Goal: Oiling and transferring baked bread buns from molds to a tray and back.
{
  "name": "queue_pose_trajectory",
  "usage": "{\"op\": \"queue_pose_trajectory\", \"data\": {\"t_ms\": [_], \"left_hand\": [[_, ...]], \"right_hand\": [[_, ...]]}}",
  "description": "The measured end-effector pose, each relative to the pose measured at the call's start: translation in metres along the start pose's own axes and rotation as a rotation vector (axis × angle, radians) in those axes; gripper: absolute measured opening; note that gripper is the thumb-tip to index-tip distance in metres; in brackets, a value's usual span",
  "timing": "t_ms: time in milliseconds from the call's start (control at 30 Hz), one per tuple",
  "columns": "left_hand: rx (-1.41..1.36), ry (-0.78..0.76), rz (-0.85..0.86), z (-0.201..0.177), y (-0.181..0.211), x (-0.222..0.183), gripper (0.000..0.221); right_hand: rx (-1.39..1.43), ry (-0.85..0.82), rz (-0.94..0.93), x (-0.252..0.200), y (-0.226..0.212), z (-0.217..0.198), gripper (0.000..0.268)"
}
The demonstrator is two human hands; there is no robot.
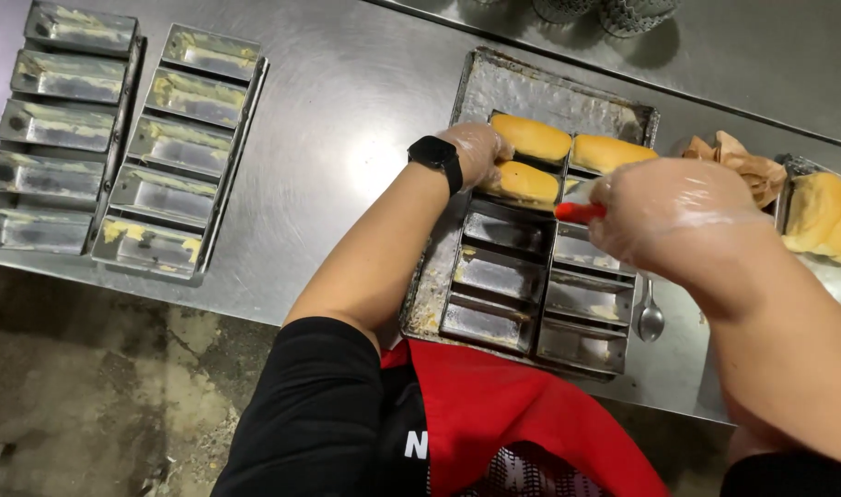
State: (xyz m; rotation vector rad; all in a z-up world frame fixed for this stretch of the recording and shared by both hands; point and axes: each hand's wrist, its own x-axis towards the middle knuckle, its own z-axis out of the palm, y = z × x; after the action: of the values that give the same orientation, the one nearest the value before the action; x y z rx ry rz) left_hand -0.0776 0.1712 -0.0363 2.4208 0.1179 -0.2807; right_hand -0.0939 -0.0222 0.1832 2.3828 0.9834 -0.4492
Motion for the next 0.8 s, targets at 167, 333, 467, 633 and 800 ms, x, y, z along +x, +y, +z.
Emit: {"op": "queue_pose_trajectory", "data": {"t_ms": [167, 333, 467, 633, 800], "left_hand": [[-0.019, -0.003, -0.008, -0.003, 0.003, -0.002, 0.043], [0.031, 0.011, 0.016, -0.001, 0.001, 0.000, 0.039], [0.035, 0.006, 0.011, -0.003, 0.005, -0.004, 0.038], [0.031, -0.025, -0.021, -0.006, 0.009, -0.005, 0.039], [0.042, -0.041, -0.034, -0.007, 0.011, -0.007, 0.038]], "right_hand": [[-0.021, -0.096, 0.058, 0.022, -0.008, -0.011, 0.026], [-0.044, -0.180, 0.112, 0.020, -0.013, -0.027, 0.027], [-0.049, -0.191, 0.123, 0.024, -0.014, -0.028, 0.026], [-0.085, -0.158, 0.074, 0.027, -0.016, -0.032, 0.026], [-0.131, -0.207, 0.093, 0.028, -0.020, -0.033, 0.027]]}}
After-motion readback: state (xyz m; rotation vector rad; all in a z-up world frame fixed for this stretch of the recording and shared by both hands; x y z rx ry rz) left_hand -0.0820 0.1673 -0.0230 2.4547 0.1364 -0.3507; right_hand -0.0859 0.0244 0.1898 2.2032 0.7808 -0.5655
